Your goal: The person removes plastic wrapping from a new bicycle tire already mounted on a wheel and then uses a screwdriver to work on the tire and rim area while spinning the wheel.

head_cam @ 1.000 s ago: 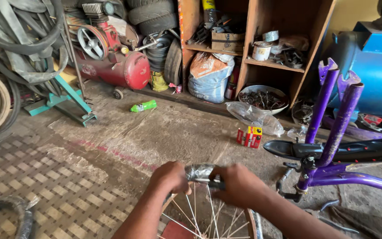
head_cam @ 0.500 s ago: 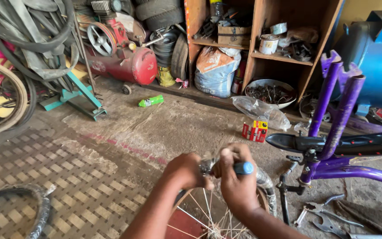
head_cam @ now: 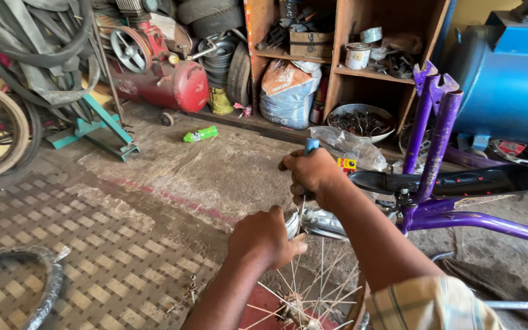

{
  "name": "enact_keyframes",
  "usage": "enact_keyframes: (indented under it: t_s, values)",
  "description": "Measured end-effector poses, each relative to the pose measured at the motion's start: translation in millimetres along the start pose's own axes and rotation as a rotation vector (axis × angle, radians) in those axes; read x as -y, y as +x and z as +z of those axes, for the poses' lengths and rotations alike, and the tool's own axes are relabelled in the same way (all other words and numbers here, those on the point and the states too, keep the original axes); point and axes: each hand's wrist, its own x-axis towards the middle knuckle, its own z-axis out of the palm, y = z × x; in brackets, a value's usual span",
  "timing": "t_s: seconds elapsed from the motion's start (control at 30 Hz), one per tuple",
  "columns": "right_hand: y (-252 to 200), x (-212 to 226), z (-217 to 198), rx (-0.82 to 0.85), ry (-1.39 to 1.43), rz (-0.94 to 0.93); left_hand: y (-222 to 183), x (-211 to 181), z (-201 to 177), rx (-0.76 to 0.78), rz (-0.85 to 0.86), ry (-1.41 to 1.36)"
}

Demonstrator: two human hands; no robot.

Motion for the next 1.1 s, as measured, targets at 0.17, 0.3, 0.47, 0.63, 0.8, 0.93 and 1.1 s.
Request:
enact_keyframes:
  t_s: [0.17, 0.3, 0.47, 0.63, 0.8, 0.93, 1.1]
  values:
    - [-2.3, -18.0, 22.4, -0.081, 0.057, -0.148, 8.2, 24.8, -8.4, 0.118, -0.081, -0.03]
    - [-32.5, -53.4, 48.3, -0.126, 0.125, -0.468, 22.0, 52.0, -6.8, 0.022, -0.068, -0.034]
    - [-41.7, -79.1, 37.1, -0.075, -0.189, -1.076, 26.4, 50.2, -9.1, 0.068, -0.043, -0.055]
    - [-25.1, -53.9, 8.8, -0.325, 0.458, -0.374, 35.8, 23.4, -3.5, 0.072, -0.091, -0.039]
    - [-72.7, -61.0, 41.9, -0.119, -0.457, -1.148, 47.7, 37.3, -3.6, 0.002, -0.007, -0.042]
    - [-86.2, -74.0, 62.0, 0.084, -0.575, -0.685, 42.4, 52.3, -5.3, -0.002, -0.017, -0.075]
    - [-46.0, -66.6, 12.6, -0.321, 0.203, -0.473, 40.2, 39.9, -6.9, 0.04, -0.02, -0.088]
